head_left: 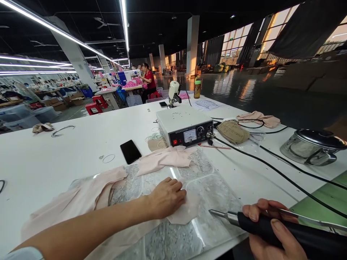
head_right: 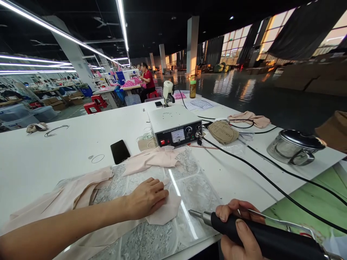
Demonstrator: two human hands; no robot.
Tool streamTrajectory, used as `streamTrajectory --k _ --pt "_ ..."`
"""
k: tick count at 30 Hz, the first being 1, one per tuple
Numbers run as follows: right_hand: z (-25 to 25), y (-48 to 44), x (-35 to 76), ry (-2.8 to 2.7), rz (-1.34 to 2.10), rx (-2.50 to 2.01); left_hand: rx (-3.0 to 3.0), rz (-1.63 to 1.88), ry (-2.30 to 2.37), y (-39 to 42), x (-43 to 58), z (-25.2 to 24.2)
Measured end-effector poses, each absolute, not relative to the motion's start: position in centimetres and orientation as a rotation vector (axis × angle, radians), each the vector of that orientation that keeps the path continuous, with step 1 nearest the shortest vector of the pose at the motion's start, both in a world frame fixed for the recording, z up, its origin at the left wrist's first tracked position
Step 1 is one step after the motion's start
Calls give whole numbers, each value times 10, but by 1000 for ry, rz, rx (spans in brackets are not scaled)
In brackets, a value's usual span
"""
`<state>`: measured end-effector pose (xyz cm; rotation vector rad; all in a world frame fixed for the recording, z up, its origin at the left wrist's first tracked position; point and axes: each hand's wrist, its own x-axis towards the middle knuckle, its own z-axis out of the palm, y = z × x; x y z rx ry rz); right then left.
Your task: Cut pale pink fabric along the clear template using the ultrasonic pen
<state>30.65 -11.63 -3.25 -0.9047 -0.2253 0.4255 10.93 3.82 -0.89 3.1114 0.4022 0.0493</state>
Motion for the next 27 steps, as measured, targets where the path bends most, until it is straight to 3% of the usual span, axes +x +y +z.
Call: streamTrajectory --k 11,27 --pt "-26 -96 295 -275 365 -887 3052 238 68 34 96 -17" --pt "-17 -89 287 -198 397 -944 3017 374 83 32 88 -37"
